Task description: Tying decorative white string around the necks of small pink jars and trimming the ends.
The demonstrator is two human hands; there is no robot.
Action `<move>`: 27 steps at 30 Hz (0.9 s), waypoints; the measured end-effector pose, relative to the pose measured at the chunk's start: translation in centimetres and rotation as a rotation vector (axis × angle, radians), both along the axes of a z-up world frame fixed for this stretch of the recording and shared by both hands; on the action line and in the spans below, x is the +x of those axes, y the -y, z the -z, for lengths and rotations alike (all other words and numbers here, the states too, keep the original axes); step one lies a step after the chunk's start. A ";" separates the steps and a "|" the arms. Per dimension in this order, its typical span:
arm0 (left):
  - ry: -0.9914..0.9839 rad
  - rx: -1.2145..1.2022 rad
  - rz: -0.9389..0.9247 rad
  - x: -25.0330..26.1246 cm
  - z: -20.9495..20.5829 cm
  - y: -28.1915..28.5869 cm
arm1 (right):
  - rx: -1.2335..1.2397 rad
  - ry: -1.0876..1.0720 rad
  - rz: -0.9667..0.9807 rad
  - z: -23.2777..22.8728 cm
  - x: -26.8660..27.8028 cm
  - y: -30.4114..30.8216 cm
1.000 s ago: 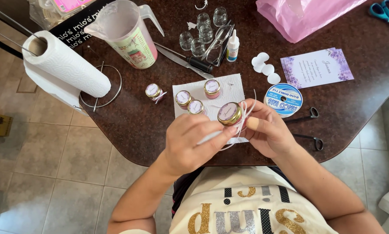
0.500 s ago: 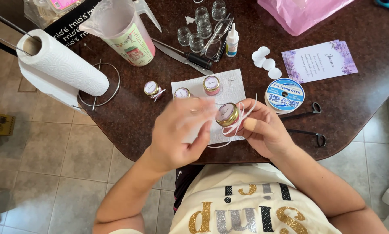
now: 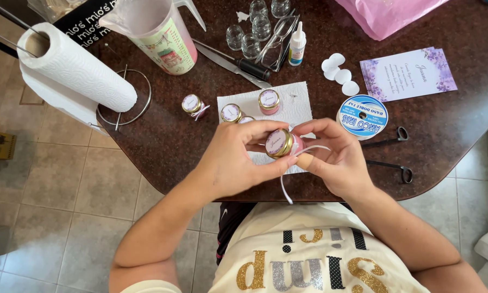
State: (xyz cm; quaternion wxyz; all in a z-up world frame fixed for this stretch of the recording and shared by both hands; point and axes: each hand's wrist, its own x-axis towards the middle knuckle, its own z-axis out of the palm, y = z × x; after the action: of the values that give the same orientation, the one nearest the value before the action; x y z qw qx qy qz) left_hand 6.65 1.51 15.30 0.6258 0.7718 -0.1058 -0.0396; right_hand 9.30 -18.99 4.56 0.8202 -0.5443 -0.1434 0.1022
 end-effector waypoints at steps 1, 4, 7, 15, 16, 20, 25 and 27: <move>-0.002 -0.001 -0.003 0.2 0.5 -0.1 | -0.001 -0.002 -0.003 -0.4 0.0 0.1; -0.114 -0.101 -0.003 0.5 2.0 -0.4 | 0.010 0.003 -0.046 -1.9 -0.2 0.6; -0.199 -0.176 -0.010 0.6 3.1 -0.4 | -0.239 0.237 0.037 -4.0 -0.3 0.8; -0.276 -0.227 -0.037 0.9 4.4 -0.4 | -0.330 0.357 0.169 -4.5 -1.0 -0.6; -0.277 -0.227 -0.038 0.9 4.7 -0.4 | -0.330 0.357 0.168 -4.4 -1.0 -0.6; -0.291 -0.248 -0.050 1.2 5.8 -0.7 | -0.355 0.351 0.160 -4.1 -1.0 -0.7; -0.317 -0.261 -0.046 1.6 6.6 -1.0 | -0.349 0.336 0.170 -3.5 -1.0 -0.9; -0.322 -0.267 -0.041 1.7 7.0 -1.0 | -0.336 0.298 0.166 -3.3 -1.0 -0.9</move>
State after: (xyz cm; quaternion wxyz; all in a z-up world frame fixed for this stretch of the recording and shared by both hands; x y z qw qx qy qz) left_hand 8.38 2.53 8.34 0.7320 0.6676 0.0070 -0.1355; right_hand 8.30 -18.04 7.84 0.6934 -0.6922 -0.1985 -0.0243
